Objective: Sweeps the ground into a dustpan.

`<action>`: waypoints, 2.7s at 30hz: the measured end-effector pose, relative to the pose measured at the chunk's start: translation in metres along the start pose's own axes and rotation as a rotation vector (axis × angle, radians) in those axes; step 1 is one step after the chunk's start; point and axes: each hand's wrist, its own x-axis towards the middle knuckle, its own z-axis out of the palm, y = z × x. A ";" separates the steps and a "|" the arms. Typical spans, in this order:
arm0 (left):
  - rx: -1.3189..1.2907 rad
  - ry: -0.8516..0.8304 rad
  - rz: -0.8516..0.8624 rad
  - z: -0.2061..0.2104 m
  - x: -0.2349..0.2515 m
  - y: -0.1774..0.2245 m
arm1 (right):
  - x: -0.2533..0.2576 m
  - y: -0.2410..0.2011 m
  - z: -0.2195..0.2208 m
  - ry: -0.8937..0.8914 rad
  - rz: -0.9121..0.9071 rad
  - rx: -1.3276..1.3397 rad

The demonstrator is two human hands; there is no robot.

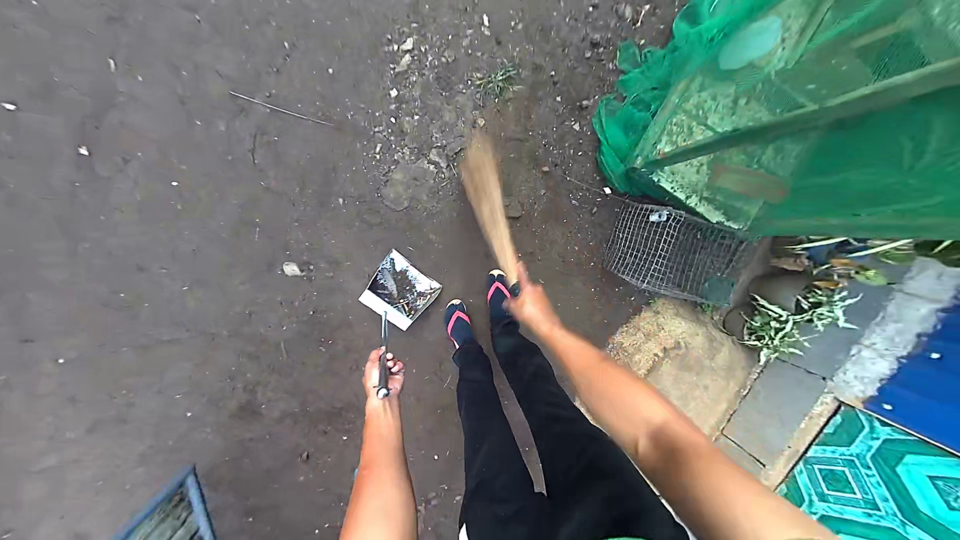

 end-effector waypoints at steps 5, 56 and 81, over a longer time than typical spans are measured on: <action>-0.108 -0.030 0.015 0.008 0.000 0.019 | -0.096 0.018 0.082 -0.505 -0.014 -0.117; -0.128 -0.349 -0.068 0.006 -0.151 0.245 | -0.277 0.186 -0.252 -0.118 0.769 0.359; -0.360 -0.208 0.141 0.077 -0.264 0.165 | -0.210 0.110 -0.495 -0.144 0.193 -0.292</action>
